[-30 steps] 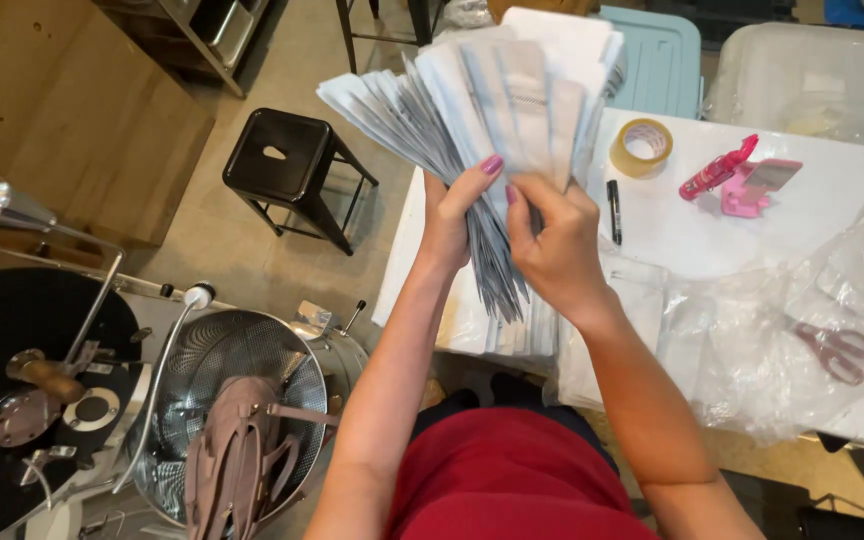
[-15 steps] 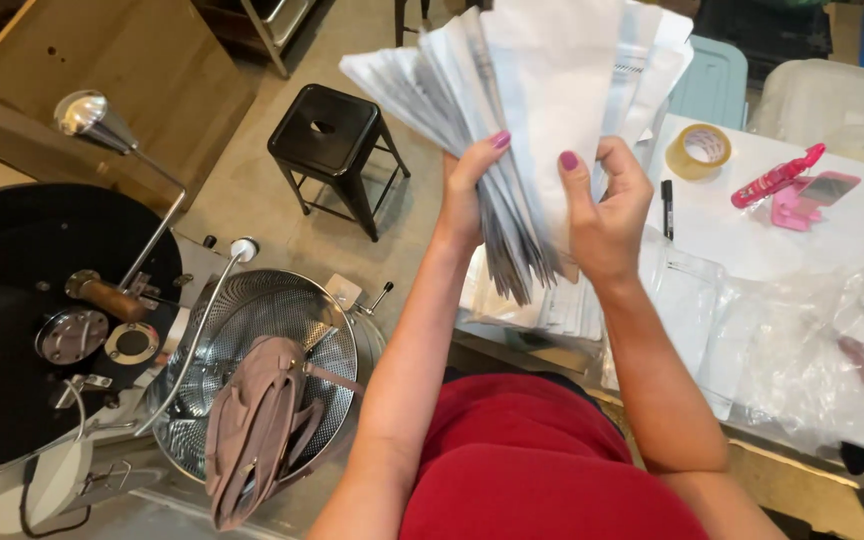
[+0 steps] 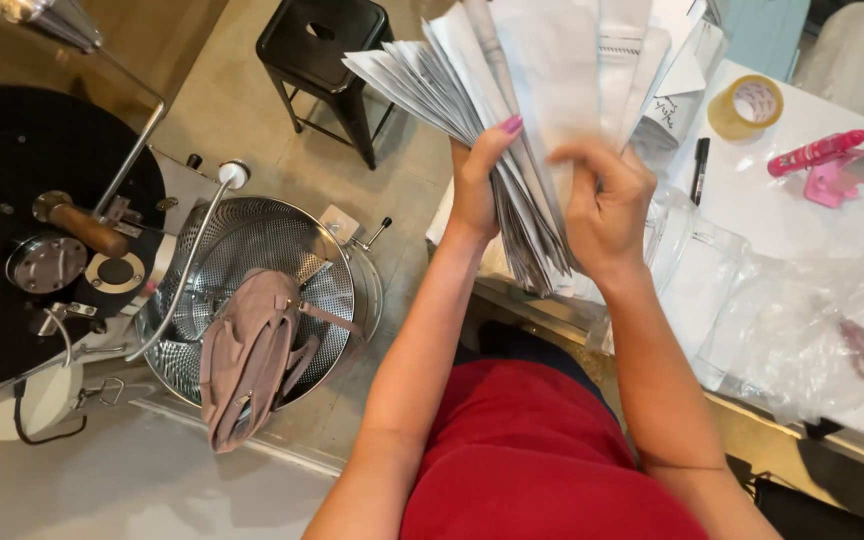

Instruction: The person repeatedly picks up stacks of white pouches from a table, fans them out to separate them, and places them back down. The person continues this cycle of picking, fanning, and placing pouches throughout the clip.

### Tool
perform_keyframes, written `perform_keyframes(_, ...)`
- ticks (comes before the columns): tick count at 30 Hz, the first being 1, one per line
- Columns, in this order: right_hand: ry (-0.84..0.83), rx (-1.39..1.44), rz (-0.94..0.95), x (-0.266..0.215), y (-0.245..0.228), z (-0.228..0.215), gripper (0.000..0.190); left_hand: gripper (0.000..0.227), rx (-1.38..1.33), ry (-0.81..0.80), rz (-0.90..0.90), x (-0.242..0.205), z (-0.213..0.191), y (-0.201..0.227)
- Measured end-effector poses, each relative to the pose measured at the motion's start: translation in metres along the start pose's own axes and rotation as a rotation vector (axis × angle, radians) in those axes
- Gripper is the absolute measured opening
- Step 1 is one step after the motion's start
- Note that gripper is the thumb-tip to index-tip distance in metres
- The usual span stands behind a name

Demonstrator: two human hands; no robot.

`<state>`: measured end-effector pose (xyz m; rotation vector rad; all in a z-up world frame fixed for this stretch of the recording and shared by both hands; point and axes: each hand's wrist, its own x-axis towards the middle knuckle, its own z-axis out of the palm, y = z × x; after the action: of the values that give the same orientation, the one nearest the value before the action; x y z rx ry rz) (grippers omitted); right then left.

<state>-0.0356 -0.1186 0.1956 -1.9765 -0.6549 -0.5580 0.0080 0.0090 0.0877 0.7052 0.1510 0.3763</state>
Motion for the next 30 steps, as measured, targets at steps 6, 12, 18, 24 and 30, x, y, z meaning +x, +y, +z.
perform_keyframes(6,-0.226,0.141,0.151,-0.01,0.035,0.001,0.033,0.083,0.26,0.014,0.028,-0.03,0.038,0.05)
perform_keyframes(12,-0.075,0.032,0.106,-0.026,0.039,0.0,0.013,0.085,0.36,0.004,0.058,-0.03,0.036,0.006)
perform_keyframes(18,0.153,0.017,0.256,-0.044,0.081,-0.027,0.013,0.08,0.312,0.039,-0.065,-0.032,0.057,-0.048)
perform_keyframes(24,0.178,0.009,0.386,-0.065,0.131,-0.081,0.026,0.084,0.326,0.053,-0.271,-0.044,0.092,-0.096)
perform_keyframes(30,0.221,0.042,0.495,-0.082,0.168,-0.112,0.04,0.085,0.302,0.07,-0.343,-0.049,0.114,-0.135)
